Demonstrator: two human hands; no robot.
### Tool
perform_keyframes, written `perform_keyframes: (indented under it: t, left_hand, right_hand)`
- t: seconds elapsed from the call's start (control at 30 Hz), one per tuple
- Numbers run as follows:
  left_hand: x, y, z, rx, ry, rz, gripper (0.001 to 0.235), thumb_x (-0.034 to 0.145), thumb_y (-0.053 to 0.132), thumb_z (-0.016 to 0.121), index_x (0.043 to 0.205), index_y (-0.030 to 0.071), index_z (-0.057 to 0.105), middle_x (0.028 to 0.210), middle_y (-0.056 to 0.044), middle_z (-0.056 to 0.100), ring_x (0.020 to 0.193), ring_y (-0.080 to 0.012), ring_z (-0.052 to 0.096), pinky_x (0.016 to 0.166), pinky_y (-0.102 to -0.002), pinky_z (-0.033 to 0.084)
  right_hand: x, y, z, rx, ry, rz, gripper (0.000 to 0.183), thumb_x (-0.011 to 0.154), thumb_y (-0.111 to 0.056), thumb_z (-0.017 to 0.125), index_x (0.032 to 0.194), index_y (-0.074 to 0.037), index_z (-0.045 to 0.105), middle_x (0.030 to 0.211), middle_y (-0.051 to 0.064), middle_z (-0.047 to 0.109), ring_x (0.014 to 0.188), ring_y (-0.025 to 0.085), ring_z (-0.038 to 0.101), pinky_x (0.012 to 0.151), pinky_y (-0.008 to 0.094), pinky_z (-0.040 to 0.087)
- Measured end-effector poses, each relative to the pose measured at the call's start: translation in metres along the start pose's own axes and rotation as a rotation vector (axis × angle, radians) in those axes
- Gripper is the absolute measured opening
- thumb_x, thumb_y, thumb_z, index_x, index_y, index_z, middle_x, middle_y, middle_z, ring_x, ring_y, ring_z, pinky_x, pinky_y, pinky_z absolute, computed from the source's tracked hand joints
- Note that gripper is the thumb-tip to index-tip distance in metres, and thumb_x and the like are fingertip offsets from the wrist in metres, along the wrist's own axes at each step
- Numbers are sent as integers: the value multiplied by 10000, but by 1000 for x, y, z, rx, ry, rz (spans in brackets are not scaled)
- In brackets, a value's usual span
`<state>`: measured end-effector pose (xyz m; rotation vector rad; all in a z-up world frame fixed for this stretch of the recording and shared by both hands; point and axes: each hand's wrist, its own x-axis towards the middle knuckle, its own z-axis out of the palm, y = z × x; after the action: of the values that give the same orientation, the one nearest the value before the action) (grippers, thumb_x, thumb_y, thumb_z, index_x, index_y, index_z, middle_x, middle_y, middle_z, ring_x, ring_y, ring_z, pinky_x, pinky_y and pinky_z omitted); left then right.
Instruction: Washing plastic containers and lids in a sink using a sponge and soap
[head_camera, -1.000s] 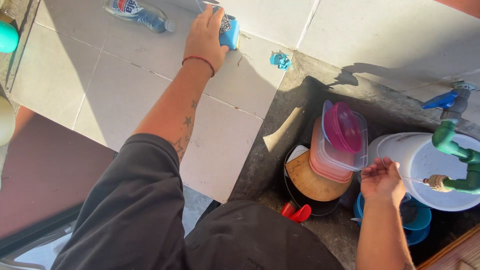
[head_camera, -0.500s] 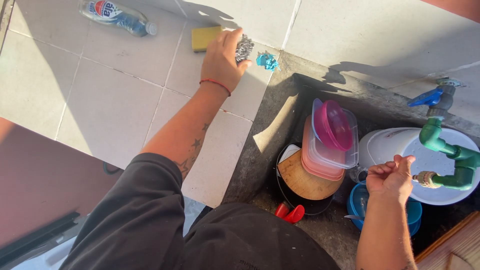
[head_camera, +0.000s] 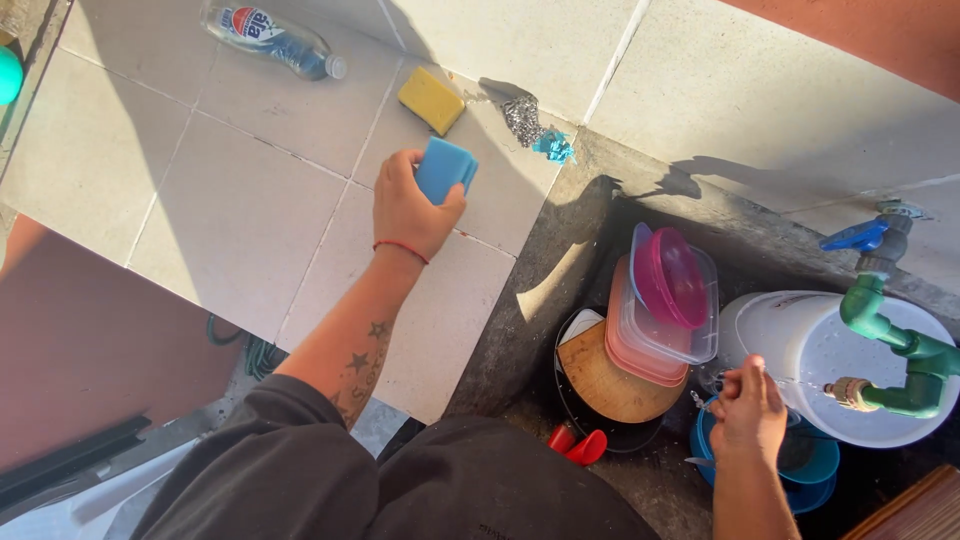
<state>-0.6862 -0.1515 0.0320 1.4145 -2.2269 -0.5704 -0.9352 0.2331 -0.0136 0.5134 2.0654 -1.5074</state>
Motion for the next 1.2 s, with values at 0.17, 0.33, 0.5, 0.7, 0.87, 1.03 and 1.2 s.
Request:
perform_keyframes:
  t: [0.17, 0.33, 0.5, 0.7, 0.87, 1.03, 1.2]
  left_hand:
    - [-100, 86, 18, -130, -308, 222, 648, 754, 416, 769, 1224, 85, 471, 1138, -168, 537, 1012, -328, 518, 889, -434, 441]
    - [-136, 109, 38, -431, -682, 648, 723, 808, 513, 665, 1395, 164, 429, 1297, -169, 556, 1135, -349, 588, 993, -446, 456]
    - [8, 19, -9, -297, -212, 479, 303, 908, 331, 619, 1133, 129, 615, 1054, -54, 655, 858, -234, 625, 760, -389, 521]
    - [156, -131, -55, 170, 127, -18, 490, 813, 6, 663, 1263, 133, 516, 1307, -93, 470, 1152, -332, 496, 972, -443, 445]
    - [199, -150, -62, -572, 282, -1004, 569, 771, 481, 611, 1154, 68, 528, 936, -74, 637, 840, -220, 629, 646, -362, 658]
    - [230, -189, -15, -468, 291, -1171, 766, 512, 398, 939, 1083, 25, 591, 929, -70, 708, 729, -199, 736, 569, -341, 622]
    - [223, -242, 13, -597, 126, -1128, 185, 723, 264, 657, 814, 104, 634, 645, -89, 602, 466, -178, 570, 406, -334, 453]
  right_hand:
    - [-68, 3, 59, -127, -616, -145, 344, 994, -289, 556, 1202, -17, 580, 939, 172, 699, 722, 184, 628, 612, 259, 495]
    - [-76, 2, 91, 267, -421, 40, 355, 895, -248, 682, 1177, -51, 596, 1099, 129, 660, 1026, 228, 647, 888, 355, 537]
    - [40, 25, 14, 315, -46, -2, 652, 714, -447, 918, 1240, -230, 600, 1219, 87, 630, 1073, 267, 653, 752, 487, 608]
    - [49, 11, -32, 367, 12, 28, 629, 686, -443, 807, 1248, -289, 569, 1213, 34, 728, 1133, 187, 748, 895, 388, 585]
    - [55, 15, -28, 592, 129, 53, 796, 640, -390, 939, 1281, -120, 551, 1160, 136, 743, 1112, 245, 777, 911, 480, 668]
    - [49, 2, -34, 744, 17, 36, 931, 588, -199, 994, 1373, -139, 496, 1311, 182, 594, 1059, 453, 803, 972, 627, 604]
    - [22, -12, -8, 643, -30, 96, 537, 774, -343, 746, 1213, -84, 577, 1063, 107, 713, 954, 249, 699, 845, 378, 587]
